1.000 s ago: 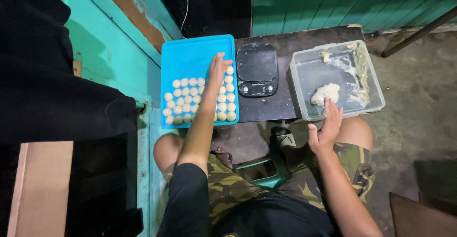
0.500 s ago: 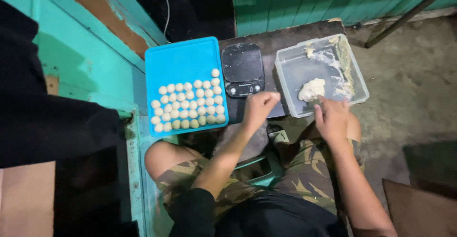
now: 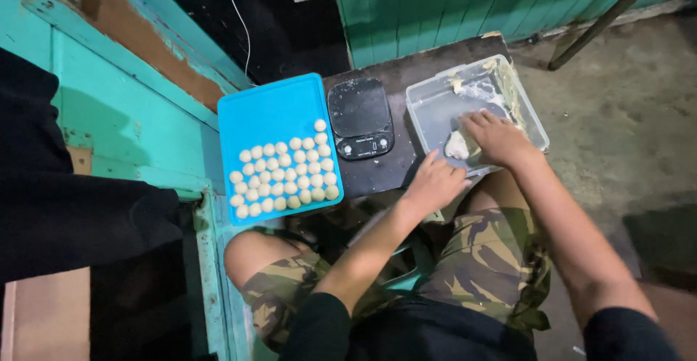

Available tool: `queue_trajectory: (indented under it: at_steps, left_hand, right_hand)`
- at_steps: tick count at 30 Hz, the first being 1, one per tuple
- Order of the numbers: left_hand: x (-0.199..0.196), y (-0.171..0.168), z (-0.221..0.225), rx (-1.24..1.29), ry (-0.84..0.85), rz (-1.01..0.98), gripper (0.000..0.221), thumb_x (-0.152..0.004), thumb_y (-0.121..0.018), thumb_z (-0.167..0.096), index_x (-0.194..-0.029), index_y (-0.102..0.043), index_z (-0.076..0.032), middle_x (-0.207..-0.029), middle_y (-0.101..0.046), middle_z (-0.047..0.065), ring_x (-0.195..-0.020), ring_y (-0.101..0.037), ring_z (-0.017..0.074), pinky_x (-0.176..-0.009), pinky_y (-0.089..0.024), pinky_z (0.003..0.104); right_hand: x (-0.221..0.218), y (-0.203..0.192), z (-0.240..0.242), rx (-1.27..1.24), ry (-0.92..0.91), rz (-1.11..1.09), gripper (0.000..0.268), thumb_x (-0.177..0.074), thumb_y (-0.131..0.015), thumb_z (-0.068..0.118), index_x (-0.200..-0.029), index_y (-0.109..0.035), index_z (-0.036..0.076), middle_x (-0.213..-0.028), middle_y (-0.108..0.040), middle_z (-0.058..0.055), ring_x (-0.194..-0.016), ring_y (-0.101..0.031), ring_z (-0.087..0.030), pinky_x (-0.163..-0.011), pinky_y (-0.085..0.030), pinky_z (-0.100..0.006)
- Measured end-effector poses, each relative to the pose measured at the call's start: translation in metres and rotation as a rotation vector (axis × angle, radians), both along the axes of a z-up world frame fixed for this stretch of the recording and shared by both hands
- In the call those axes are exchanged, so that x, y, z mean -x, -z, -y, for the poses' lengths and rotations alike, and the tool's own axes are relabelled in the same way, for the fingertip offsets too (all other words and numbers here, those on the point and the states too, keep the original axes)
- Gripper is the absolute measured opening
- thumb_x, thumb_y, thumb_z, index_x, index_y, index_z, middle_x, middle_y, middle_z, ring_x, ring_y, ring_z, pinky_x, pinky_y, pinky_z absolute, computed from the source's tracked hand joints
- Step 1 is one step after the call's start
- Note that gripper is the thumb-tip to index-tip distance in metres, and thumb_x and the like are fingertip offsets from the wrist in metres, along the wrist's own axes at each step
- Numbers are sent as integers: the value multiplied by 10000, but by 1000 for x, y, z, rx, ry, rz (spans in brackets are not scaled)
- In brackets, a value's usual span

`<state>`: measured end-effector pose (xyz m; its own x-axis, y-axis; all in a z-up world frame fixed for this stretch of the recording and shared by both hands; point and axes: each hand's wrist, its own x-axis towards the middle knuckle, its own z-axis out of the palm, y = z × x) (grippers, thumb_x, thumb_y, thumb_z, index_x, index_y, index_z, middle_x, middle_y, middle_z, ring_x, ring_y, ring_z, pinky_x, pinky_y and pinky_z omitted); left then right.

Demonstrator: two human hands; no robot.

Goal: Shaping small pieces of dough into balls by rolling them between palms and placing them on a tray.

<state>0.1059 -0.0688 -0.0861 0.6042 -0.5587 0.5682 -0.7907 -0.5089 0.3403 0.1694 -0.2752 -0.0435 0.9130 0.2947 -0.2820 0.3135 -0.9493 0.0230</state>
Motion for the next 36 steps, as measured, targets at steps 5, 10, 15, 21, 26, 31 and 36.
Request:
queue_trajectory:
  at_steps: [5, 10, 15, 21, 26, 31, 36]
  left_hand:
    - [-12, -6, 1, 117, -32, 274, 347, -968, -595, -270, -672, -480, -130, -504, -426, 68, -543, -540, 280, -772, -497, 427]
    - [-14, -2, 4, 108, -12, 280, 355, -934, -640, -289, -651, -484, -141, -477, -416, 49, -520, -512, 259, -673, -453, 396]
    - [-16, 13, 9, 62, 4, 219, 327, -948, -596, -340, -692, -565, -140, -522, -523, 67, -578, -579, 282, -690, -446, 417]
    - [-17, 10, 10, 57, -14, 185, 324, -971, -570, -303, -684, -560, -152, -508, -527, 69, -544, -586, 285, -672, -432, 409]
    - [-16, 8, 8, 42, -24, 202, 329, -937, -615, -302, -650, -539, -162, -499, -556, 67, -517, -592, 270, -664, -430, 393]
    - [-17, 9, 9, 70, -40, 217, 313, -914, -634, -307, -644, -546, -175, -489, -558, 58, -535, -610, 263, -677, -437, 391]
    - [-14, 10, 11, 91, -42, 186, 310, -910, -637, -317, -647, -550, -178, -503, -573, 57, -527, -611, 269, -683, -444, 389]
  right_hand:
    - [-14, 27, -2, 45, -30, 23, 659, -666, -873, 477, -1248, -670, 246, -1162, -687, -7, -1113, -699, -290, -906, -611, -477]
    - [-4, 4, 1, -105, 75, 65, 537, -709, -841, 531, -1127, -695, 226, -1097, -702, -22, -1052, -729, -309, -844, -612, -476]
    - [-7, 1, -3, -174, 168, 144, 466, -755, -822, 518, -1088, -709, 212, -1097, -684, -15, -1027, -731, -313, -808, -607, -458]
    - [-13, -24, -14, -233, 208, 192, 468, -761, -843, 466, -1148, -749, 221, -1067, -671, -36, -1041, -711, -315, -797, -593, -471]
    - [-26, -26, -20, -160, 88, 383, 459, -824, -836, 330, -1211, -660, 157, -1175, -598, -68, -1084, -656, -315, -829, -582, -460]
    - [9, -58, -46, -360, -78, 81, 525, -944, -546, 51, -1453, -463, -47, -1251, -634, -341, -1120, -644, -530, -964, -544, -585]
    - [-1, -62, -29, -219, 59, 302, 666, -1005, -542, 245, -1631, -325, 172, -1143, -719, -210, -953, -737, -419, -772, -578, -557]
